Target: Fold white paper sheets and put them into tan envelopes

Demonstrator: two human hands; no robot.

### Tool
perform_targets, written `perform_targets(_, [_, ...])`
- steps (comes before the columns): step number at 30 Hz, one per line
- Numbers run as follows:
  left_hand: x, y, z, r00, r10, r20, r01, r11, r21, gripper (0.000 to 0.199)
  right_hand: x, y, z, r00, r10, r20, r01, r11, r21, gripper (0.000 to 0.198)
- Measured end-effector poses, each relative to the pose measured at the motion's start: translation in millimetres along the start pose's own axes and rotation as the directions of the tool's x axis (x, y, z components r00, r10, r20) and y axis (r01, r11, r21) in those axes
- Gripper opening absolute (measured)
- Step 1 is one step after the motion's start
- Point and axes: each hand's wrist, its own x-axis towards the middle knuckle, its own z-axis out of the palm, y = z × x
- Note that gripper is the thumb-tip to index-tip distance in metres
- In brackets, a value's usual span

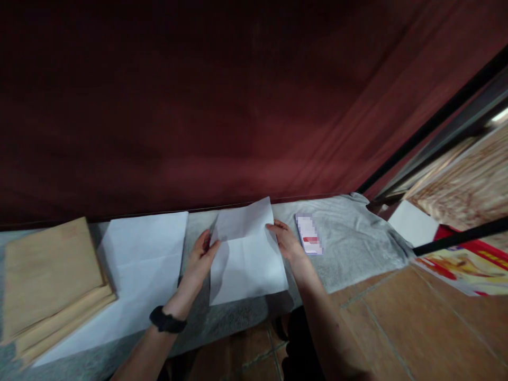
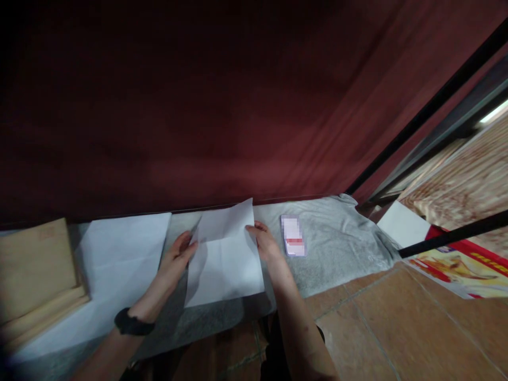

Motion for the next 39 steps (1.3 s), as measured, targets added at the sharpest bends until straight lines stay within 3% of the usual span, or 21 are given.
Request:
perform_targets(3, [-4.0,-2.5,3.8,0.998,0.063,0.008,-0.063,0.997,0.052,0.061,-8.5,-10.6,2.7,0.999,-0.018,0.029,0.016,0.998,0.068,0.032])
perform_targets(6, [-8.8,0.6,4.4,0.985,0.170,0.037,-0.173,0.981,0.089,0.061,-15.4,-25.2,6.2,0.993,-0.115,-0.031,0.117,0.990,0.073,0.033])
perform_targets(8, [-13.5,7.2,5.0,0.975,0.212,0.067,-0.216,0.974,0.063,0.058,-19.4,-40.6,9.1,0.975,-0.207,-0.086,0.209,0.978,0.008,0.030])
perform_targets(11, [-20.9,21.9,6.4,0.981,0.167,0.103,-0.159,0.984,-0.083,0.051,-32.3,-69.6,17.3,0.921,-0.368,-0.129,0.333,0.914,-0.230,0.026])
perform_targets(13, [-24.8,32.0,7.6,0.981,0.099,0.164,-0.056,0.968,-0.245,0.050,-49.2,-85.8,29.1,0.856,-0.509,-0.088,0.411,0.774,-0.481,0.030])
perform_targets(16, [-29.7,43.3,9.7,0.946,-0.001,0.323,0.150,0.887,-0.437,0.055,-79.7,-93.2,60.6,0.776,-0.630,0.023,0.344,0.393,-0.853,0.039])
perform_targets(17, [-31.3,45.5,10.2,0.918,-0.025,0.396,0.227,0.852,-0.472,0.056,-88.1,-90.2,74.3,0.777,-0.628,0.052,0.291,0.284,-0.914,0.041])
perform_targets(19, [-34.1,46.9,9.6,0.854,-0.049,0.517,0.355,0.781,-0.513,0.057,-98.9,-76.8,103.2,0.824,-0.545,0.155,0.257,0.115,-0.960,0.044])
perform_targets(21, [-34.4,45.0,5.7,0.836,-0.059,0.545,0.414,0.720,-0.557,0.053,-101.5,-56.6,129.4,0.863,-0.436,0.256,0.300,0.033,-0.953,0.046])
perform_targets(23, [-30.8,41.2,-1.5,0.877,-0.095,0.472,0.405,0.673,-0.618,0.043,-98.3,-34.4,148.4,0.873,-0.328,0.359,0.396,0.051,-0.917,0.044])
perform_targets(25, [-23.4,38.0,-9.8,0.923,-0.145,0.357,0.361,0.649,-0.670,0.035,-92.6,-14.7,158.3,0.844,-0.263,0.467,0.511,0.133,-0.849,0.042])
perform_targets(27, [-14.6,37.1,-16.2,0.945,-0.186,0.269,0.323,0.658,-0.681,0.026,-85.8,-1.1,159.7,0.804,-0.250,0.540,0.592,0.237,-0.771,0.039])
perform_targets(29, [-7.1,37.8,-19.1,0.946,-0.216,0.243,0.324,0.697,-0.639,0.018,-77.5,5.1,153.3,0.800,-0.266,0.537,0.599,0.325,-0.732,0.034])
perform_targets(31, [-2.1,38.1,-19.3,0.934,-0.237,0.266,0.350,0.749,-0.563,0.021,-65.9,5.2,139.3,0.823,-0.323,0.468,0.564,0.362,-0.742,0.032])
perform_targets(35, [3.8,30.2,-21.9,0.925,-0.267,0.272,0.357,0.857,-0.372,0.041,-32.6,1.4,91.5,0.831,-0.507,0.228,0.416,0.295,-0.860,0.035])
perform_targets(39, [12.0,13.8,-31.4,0.959,-0.220,0.177,0.251,0.951,-0.179,0.047,-6.6,10.2,42.4,0.937,-0.347,-0.035,0.086,0.327,-0.941,0.039])
